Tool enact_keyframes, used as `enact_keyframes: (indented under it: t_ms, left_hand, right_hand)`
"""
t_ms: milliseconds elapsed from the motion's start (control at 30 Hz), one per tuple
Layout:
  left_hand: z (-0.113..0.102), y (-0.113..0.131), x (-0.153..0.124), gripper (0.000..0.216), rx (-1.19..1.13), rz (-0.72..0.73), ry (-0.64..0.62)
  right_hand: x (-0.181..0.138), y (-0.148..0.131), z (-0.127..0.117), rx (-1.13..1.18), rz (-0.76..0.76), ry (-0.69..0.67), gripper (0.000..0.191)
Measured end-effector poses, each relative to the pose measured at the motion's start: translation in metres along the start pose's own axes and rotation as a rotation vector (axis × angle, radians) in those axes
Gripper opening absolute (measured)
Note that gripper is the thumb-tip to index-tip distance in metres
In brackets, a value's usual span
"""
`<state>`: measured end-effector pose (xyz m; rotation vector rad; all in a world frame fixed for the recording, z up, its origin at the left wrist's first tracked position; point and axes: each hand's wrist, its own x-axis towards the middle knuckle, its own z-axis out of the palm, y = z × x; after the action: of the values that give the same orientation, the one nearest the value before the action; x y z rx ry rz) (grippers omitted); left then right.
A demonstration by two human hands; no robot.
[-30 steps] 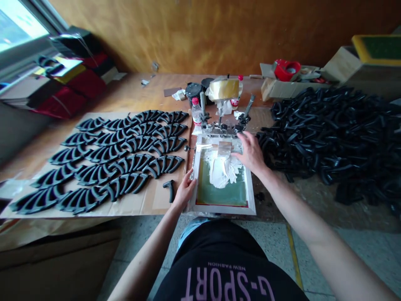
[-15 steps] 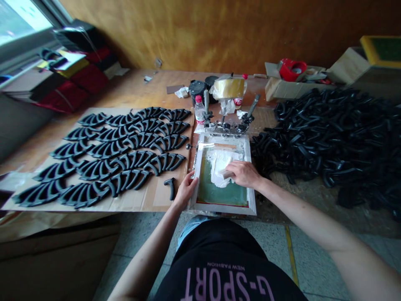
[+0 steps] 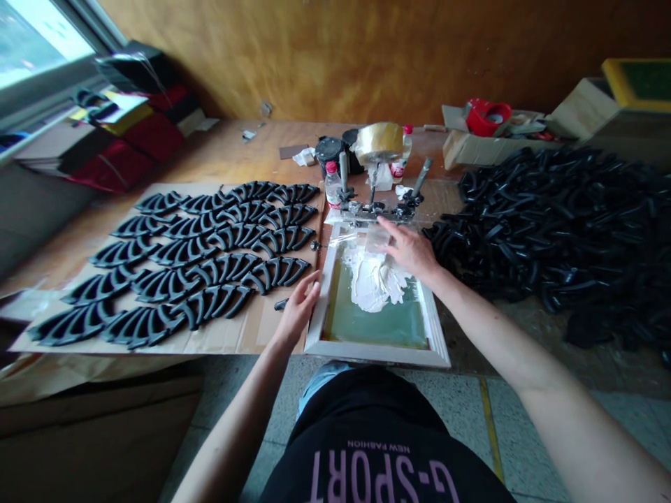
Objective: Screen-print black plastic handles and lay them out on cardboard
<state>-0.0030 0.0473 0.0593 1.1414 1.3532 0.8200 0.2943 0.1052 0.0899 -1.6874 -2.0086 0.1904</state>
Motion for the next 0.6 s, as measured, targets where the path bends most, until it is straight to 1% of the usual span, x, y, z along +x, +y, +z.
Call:
enact_keyframes:
  t_ms: [33,100,133,167,200,267,333,367,400,433,467,500,567,600]
  left_hand:
    - [-0.001,0.014,0.000,0.056,-0.018,0.023,0.015]
    - [0.000,0.042,0.003,0.055,-0.112,0.085,0.030]
    - [0.002,0.056,0.008,0.056,-0.189,0.134,0.031]
    - [0.004,0.070,0.013,0.055,-0.276,0.192,0.029]
    - [0.008,0.084,0.019,0.054,-0.358,0.252,0.025]
    - [0.016,0.107,0.031,0.051,-0.467,0.332,0.012]
    - [0.025,0.117,0.036,0.049,-0.505,0.350,0.027]
    - [0.030,0.116,0.035,0.048,-0.521,0.352,0.059]
    - [0.036,0.109,0.032,0.048,-0.537,0.347,0.100]
    - [0.042,0.098,0.025,0.048,-0.542,0.310,0.116]
    - [0.050,0.082,0.016,0.049,-0.532,0.235,0.098]
    - [0.059,0.064,0.006,0.051,-0.513,0.122,0.045]
    - [0.075,0.026,-0.016,0.055,-0.403,-0.230,-0.221]
    - [0.082,0.008,-0.026,0.055,-0.407,-0.336,-0.277]
  right_hand:
    - [0.007,0.013,-0.009,-0.002,0.057,0.066,0.057]
    - [0.007,0.044,-0.023,0.010,0.199,0.211,0.049]
    - [0.001,0.058,-0.026,0.014,0.274,0.255,0.043]
    - [-0.007,0.070,-0.025,0.015,0.342,0.265,0.037]
    - [-0.019,0.077,-0.019,0.018,0.387,0.225,0.034]
    - [-0.044,0.079,0.002,0.030,0.370,0.086,0.032]
    - [-0.068,0.065,0.031,0.005,0.226,-0.104,0.034]
    - [-0.078,0.054,0.045,-0.035,0.144,-0.160,0.033]
    - [-0.085,0.042,0.056,-0.082,0.091,-0.200,0.031]
    - [-0.091,0.029,0.065,-0.130,0.071,-0.223,0.027]
    - [-0.095,0.015,0.071,-0.169,0.090,-0.235,0.023]
    - [-0.099,0.001,0.074,-0.190,0.133,-0.238,0.019]
    - [-0.106,-0.028,0.077,-0.177,0.214,-0.215,0.017]
    - [-0.110,-0.042,0.077,-0.142,0.207,-0.193,0.016]
